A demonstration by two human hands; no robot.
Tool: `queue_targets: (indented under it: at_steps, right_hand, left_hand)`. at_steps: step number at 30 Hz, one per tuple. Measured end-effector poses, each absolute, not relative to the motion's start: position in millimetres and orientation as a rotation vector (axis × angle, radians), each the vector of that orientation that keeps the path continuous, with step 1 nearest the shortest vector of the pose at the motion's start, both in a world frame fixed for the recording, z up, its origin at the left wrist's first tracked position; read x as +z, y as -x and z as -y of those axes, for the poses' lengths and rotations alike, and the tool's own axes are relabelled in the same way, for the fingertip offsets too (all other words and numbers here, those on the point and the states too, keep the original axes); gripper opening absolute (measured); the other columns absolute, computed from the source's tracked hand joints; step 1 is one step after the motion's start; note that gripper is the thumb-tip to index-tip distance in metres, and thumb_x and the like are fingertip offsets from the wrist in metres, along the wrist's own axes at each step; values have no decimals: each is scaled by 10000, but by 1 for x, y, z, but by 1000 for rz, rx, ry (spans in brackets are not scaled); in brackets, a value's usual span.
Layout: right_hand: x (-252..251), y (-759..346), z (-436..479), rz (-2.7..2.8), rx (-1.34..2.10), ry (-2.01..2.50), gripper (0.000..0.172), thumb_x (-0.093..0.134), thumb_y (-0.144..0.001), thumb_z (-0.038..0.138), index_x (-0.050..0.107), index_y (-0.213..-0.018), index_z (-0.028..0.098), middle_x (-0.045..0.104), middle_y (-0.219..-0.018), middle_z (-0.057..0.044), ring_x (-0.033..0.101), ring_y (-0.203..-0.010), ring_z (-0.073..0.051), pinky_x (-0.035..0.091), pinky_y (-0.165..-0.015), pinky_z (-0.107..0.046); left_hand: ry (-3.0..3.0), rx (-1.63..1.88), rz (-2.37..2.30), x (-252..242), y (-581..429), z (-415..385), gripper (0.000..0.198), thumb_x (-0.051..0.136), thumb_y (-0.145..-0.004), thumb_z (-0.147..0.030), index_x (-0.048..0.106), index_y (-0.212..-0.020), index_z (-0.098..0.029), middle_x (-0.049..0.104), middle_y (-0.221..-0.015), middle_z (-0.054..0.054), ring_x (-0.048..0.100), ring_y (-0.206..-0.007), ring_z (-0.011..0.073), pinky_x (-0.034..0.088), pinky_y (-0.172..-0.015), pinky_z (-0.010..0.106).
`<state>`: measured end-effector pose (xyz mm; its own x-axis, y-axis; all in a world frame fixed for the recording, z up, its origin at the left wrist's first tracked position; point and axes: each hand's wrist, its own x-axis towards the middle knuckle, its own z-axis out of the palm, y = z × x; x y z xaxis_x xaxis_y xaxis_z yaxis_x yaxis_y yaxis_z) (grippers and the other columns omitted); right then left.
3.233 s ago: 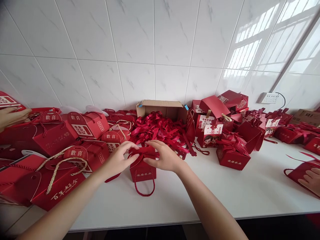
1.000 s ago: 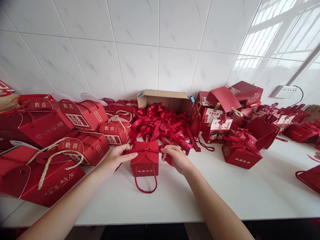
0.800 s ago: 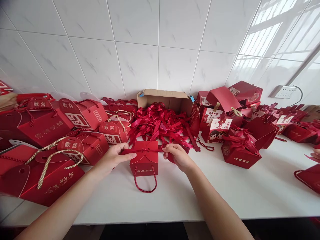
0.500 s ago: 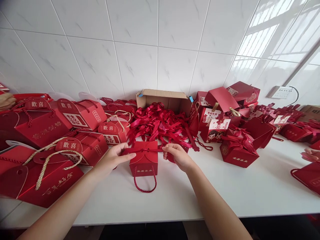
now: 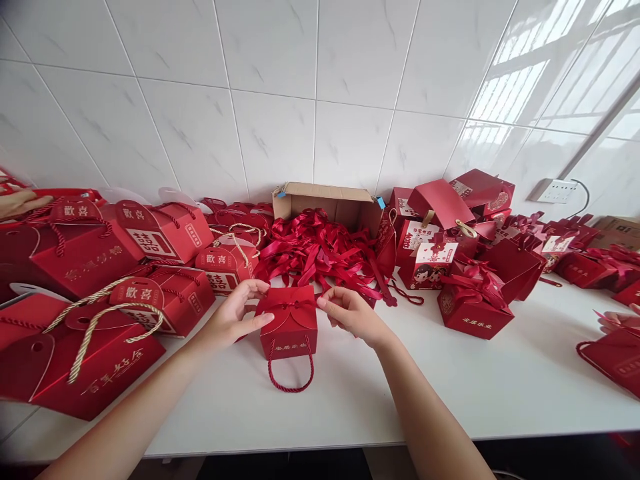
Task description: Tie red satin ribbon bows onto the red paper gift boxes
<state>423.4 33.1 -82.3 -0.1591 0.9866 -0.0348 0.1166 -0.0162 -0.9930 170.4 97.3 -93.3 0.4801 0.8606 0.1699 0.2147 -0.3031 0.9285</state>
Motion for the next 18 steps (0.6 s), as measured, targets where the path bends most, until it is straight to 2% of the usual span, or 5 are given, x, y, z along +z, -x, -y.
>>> queue_targets:
  at_steps: [3, 6, 11, 18]
  right_hand:
    - [-86, -426, -37, 1309, 1404, 1185, 417, 617, -806, 535, 484, -664, 167, 473, -561, 40, 312, -434, -43, 154, -398, -206]
    - [-89, -429, -39, 1282, 1461, 1104, 407, 697, -749, 494, 515, -626, 152, 454, -539, 38, 348, -458, -52, 193, -423, -204]
    - [-88, -428, -38, 1268, 1428, 921, 315, 722, -749, 424, 610, -638, 152, 510, -555, 21, 440, -545, -82, 343, -544, -237]
    - [-83, -424, -32, 1314, 1372, 752, 227, 684, -808, 363, 692, -730, 150, 576, -616, -2, 498, -609, -107, 400, -648, -269]
  left_hand:
    - [-1789, 856, -899, -95, -170, -99, 434, 698, -753, -380, 470, -1100, -254, 521, -1199, 65, 478, -1180, 251, 382, -986, 412]
    - [-1793, 862, -887, -96, -170, -99, 433, 699, -755, -372, 471, -1102, -249, 527, -1209, 72, 479, -1183, 260, 388, -980, 412]
    - [-1818, 813, -852, -92, -176, -94, 422, 678, -771, -370, 467, -1115, -249, 529, -1195, 68, 491, -1154, 251, 391, -980, 410]
    - [-1895, 739, -837, -80, -180, -88, 387, 664, -767, -346, 484, -1099, -261, 531, -1207, 54, 489, -1156, 253, 401, -971, 404]
